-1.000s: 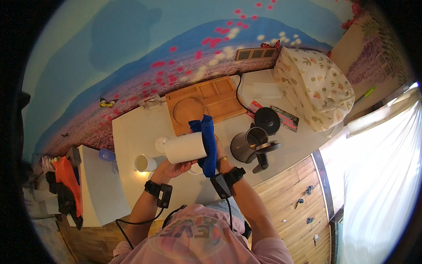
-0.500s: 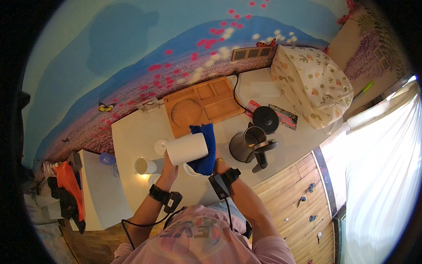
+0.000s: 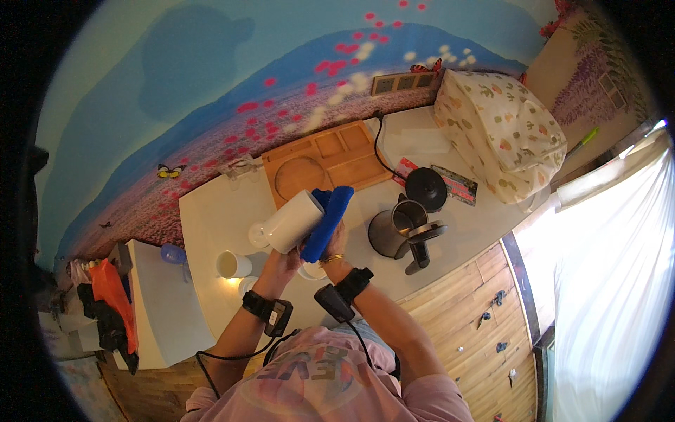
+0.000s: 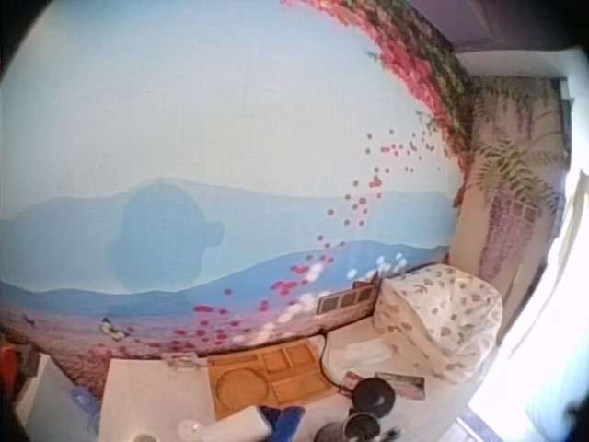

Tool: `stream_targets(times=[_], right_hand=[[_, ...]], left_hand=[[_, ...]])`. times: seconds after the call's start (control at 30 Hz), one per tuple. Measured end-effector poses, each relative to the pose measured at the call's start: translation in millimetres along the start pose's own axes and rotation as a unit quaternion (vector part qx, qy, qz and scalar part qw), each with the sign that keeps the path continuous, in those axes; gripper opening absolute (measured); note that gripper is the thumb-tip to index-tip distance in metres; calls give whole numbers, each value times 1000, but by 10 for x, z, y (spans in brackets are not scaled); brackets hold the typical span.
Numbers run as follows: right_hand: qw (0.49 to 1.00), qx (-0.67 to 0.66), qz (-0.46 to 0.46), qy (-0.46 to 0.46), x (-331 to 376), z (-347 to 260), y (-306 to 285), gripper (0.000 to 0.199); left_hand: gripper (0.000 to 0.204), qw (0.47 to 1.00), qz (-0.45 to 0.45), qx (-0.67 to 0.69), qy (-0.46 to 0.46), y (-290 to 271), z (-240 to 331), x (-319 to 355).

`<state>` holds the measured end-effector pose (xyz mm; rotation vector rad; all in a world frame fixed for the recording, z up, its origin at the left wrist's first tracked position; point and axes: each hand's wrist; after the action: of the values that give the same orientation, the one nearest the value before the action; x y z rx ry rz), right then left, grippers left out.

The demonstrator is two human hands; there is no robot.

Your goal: The person wipes a white table surface with a blue cloth, then cleans a wooden tray, a metal kettle, and several white cups and saucers. The person handles each item individually, wiping them with the cloth and placing them back on the table.

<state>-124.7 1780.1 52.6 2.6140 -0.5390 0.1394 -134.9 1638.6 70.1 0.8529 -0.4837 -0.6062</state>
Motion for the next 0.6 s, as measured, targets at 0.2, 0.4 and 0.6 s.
stream_targets(times=[0.2,0.4,0.6], right_hand=[[999,19,10,-34,-32,411,-20,40],[959,247,-73,-118,346,256,195,42],[971,233,-48,22,297,382,138,39]], left_hand=[[39,996,82,14,25,206,-25,-30],[47,990,116,-70,38,355,213,75],[44,973,201,-109,22,115,79,11]])
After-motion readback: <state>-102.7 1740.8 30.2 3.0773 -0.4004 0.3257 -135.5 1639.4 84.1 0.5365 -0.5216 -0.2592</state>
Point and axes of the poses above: each hand's wrist, its own x-axis away from the middle knuckle, its own y-axis out of the palm, z = x × y, and after that the axes turned 6 degrees about -z, right-handed
